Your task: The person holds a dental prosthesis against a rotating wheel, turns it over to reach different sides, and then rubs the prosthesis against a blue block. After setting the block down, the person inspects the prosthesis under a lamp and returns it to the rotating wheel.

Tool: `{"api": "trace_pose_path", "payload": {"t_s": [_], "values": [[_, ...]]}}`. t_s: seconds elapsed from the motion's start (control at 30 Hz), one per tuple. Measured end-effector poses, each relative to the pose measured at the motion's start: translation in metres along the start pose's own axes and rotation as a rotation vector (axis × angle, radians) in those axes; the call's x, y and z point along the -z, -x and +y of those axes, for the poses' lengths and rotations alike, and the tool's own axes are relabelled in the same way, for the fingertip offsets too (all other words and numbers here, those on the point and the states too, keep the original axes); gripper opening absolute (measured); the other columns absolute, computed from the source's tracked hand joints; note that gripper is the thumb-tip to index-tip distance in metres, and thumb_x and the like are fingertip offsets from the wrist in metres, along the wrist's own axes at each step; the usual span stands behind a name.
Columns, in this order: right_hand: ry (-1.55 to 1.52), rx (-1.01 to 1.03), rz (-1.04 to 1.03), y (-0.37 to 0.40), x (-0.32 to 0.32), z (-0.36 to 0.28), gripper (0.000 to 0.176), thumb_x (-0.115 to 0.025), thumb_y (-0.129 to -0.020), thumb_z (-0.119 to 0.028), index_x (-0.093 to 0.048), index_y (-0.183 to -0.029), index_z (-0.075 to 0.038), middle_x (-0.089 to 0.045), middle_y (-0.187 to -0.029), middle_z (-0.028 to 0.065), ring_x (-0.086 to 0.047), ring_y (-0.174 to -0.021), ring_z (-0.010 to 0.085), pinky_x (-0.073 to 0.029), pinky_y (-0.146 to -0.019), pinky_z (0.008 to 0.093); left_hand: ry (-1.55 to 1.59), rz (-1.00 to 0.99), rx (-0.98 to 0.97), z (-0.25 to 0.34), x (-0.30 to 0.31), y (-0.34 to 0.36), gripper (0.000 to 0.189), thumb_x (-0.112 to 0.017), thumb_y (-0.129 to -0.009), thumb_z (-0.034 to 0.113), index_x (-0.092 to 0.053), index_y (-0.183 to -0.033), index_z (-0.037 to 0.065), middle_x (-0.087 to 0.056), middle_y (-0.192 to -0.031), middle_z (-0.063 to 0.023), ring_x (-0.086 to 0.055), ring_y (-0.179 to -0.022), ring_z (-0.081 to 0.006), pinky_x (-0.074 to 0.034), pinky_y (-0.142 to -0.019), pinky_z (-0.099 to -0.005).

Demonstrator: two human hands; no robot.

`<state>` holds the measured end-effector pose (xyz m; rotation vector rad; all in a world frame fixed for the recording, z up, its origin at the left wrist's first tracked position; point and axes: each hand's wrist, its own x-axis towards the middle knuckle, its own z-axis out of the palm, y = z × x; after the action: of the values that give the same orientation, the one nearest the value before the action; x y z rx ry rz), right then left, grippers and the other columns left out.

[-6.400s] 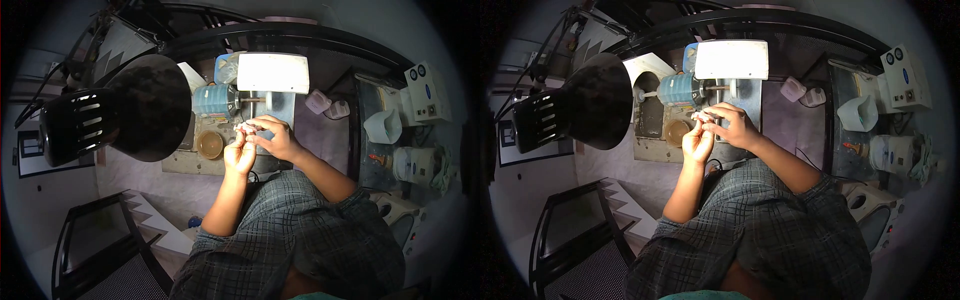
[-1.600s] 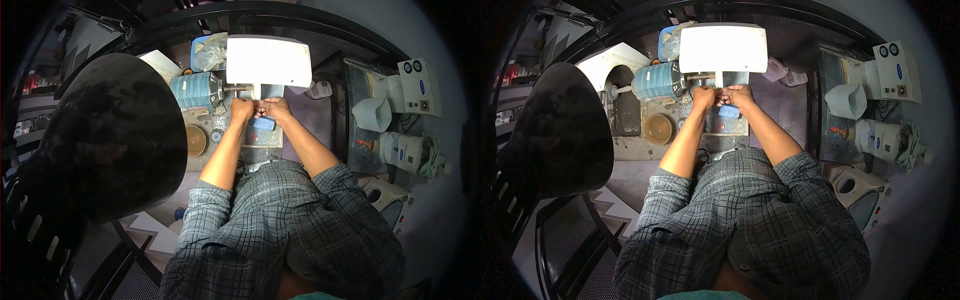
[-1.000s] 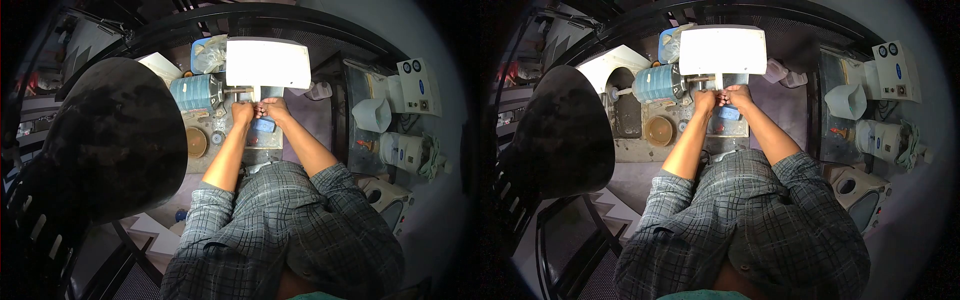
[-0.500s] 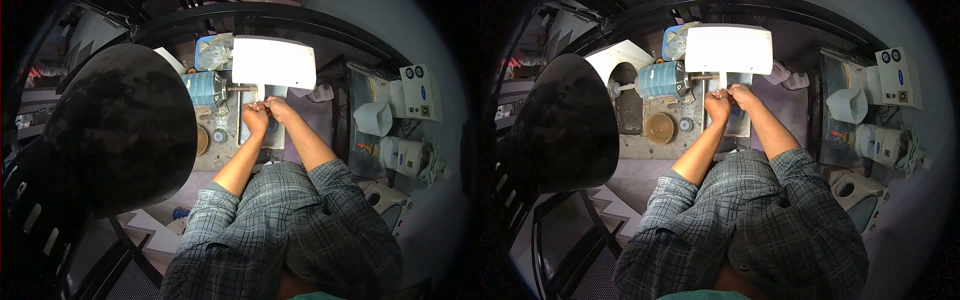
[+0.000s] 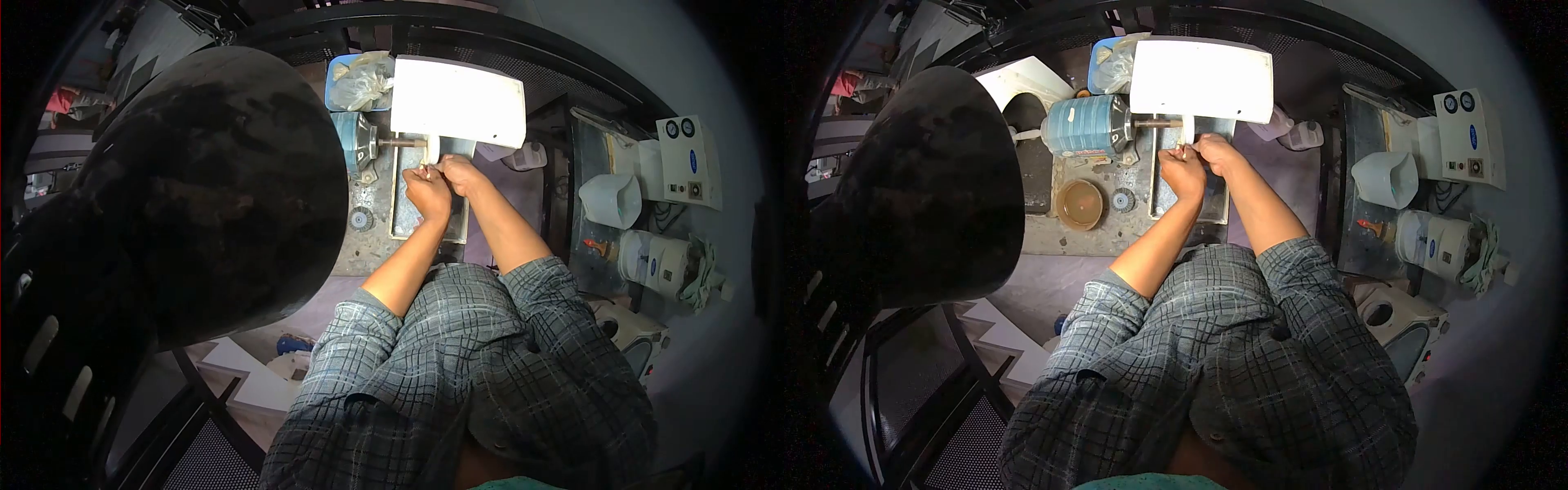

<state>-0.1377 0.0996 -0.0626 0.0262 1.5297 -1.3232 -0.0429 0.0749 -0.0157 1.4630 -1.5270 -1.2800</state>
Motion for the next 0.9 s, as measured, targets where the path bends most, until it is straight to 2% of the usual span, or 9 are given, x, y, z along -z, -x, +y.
{"api": "trace_pose_path", "payload": {"t_s": [0.13,0.37,0.47,0.57,0.63,0.67,0.77,0.8,0.9], "values": [[0.033,-0.034,0.040,-0.010,0.003,0.006,0.011,-0.056,-0.084,-0.002,-0.057,-0.073,-0.005,-0.056,-0.076,0.0063,-0.051,-0.070,0.0149,-0.042,-0.061,0.0314,-0.018,-0.027,0.013,0.003,-0.001,0.002,0.019,-0.063,-0.079,0.007,-0.047,-0.082,-0.003,-0.061,-0.072,-0.0203,-0.062,-0.066,-0.0327,-0.047,-0.064,-0.0408],[-0.010,-0.035,0.029,-0.018,0.013,0.015,0.013,-0.053,-0.086,-0.002,-0.058,-0.074,-0.004,-0.055,-0.076,0.0045,-0.050,-0.072,0.0141,-0.041,-0.063,0.0304,-0.057,-0.039,0.026,0.002,-0.005,0.000,0.019,-0.063,-0.079,0.007,-0.047,-0.082,-0.003,-0.062,-0.073,-0.0205,-0.062,-0.068,-0.0340,-0.048,-0.066,-0.0411],[-0.059,-0.007,0.007,-0.018,0.015,0.019,0.013,-0.052,-0.087,-0.002,-0.059,-0.077,-0.004,-0.058,-0.078,0.0044,-0.052,-0.074,0.0144,-0.042,-0.065,0.0291,-0.039,-0.082,0.016,-0.004,-0.003,-0.003,0.018,-0.063,-0.079,0.006,-0.047,-0.081,-0.002,-0.062,-0.073,-0.0199,-0.063,-0.068,-0.0320,-0.048,-0.067,-0.0393],[-0.013,0.067,0.022,0.017,-0.001,0.003,0.009,-0.054,-0.089,-0.003,-0.061,-0.083,-0.005,-0.061,-0.084,0.0042,-0.055,-0.078,0.0145,-0.044,-0.070,0.0284,0.061,-0.132,-0.022,-0.018,-0.001,-0.008,0.015,-0.061,-0.079,0.003,-0.047,-0.081,-0.002,-0.061,-0.071,-0.0218,-0.062,-0.067,-0.0371,-0.046,-0.063,-0.0430],[-0.026,0.050,0.026,0.027,-0.002,0.003,0.005,-0.058,-0.088,-0.005,-0.062,-0.089,-0.002,-0.064,-0.088,0.0049,-0.059,-0.079,0.0144,-0.048,-0.070,0.0283,0.136,-0.170,-0.037,-0.027,0.001,-0.015,0.012,-0.061,-0.081,0.002,-0.049,-0.079,-0.001,-0.061,-0.069,-0.0183,-0.062,-0.062,-0.0291,-0.047,-0.058,-0.0378],[-0.028,0.049,0.029,0.031,-0.004,0.004,0.005,-0.058,-0.088,-0.005,-0.062,-0.089,-0.002,-0.064,-0.088,0.0049,-0.059,-0.079,0.0144,-0.048,-0.070,0.0283,0.134,-0.173,-0.037,-0.032,0.001,-0.018,0.012,-0.061,-0.081,0.002,-0.049,-0.079,-0.001,-0.061,-0.069,-0.0183,-0.062,-0.062,-0.0291,-0.047,-0.058,-0.0378],[-0.167,0.198,0.019,0.037,-0.007,0.013,0.014,-0.062,-0.086,-0.005,-0.062,-0.097,0.003,-0.065,-0.087,0.0072,-0.063,-0.073,0.0146,-0.054,-0.067,0.0267,0.275,-0.346,0.043,-0.039,0.007,-0.029,0.007,-0.057,-0.085,0.000,-0.054,-0.079,-0.002,-0.061,-0.068,-0.0094,-0.057,-0.059,-0.0139,-0.046,-0.055,-0.0285],[-0.170,0.199,0.019,0.038,-0.007,0.016,0.014,-0.062,-0.086,-0.005,-0.062,-0.097,0.003,-0.065,-0.087,0.0072,-0.063,-0.073,0.0146,-0.054,-0.067,0.0267,0.273,-0.348,0.042,-0.044,0.009,-0.034,0.007,-0.057,-0.085,0.000,-0.054,-0.079,-0.002,-0.061,-0.068,-0.0094,-0.057,-0.059,-0.0139,-0.046,-0.055,-0.0285],[-0.125,0.296,0.089,0.044,-0.009,0.023,0.018,-0.062,-0.085,-0.004,-0.062,-0.102,0.003,-0.066,-0.093,0.0081,-0.064,-0.079,0.0141,-0.053,-0.067,0.0252,0.254,-0.557,-0.138,-0.052,0.018,-0.045,0.002,-0.053,-0.089,-0.001,-0.054,-0.090,-0.002,-0.062,-0.072,-0.0068,-0.059,-0.059,-0.0111,-0.049,-0.051,-0.0249]]}}
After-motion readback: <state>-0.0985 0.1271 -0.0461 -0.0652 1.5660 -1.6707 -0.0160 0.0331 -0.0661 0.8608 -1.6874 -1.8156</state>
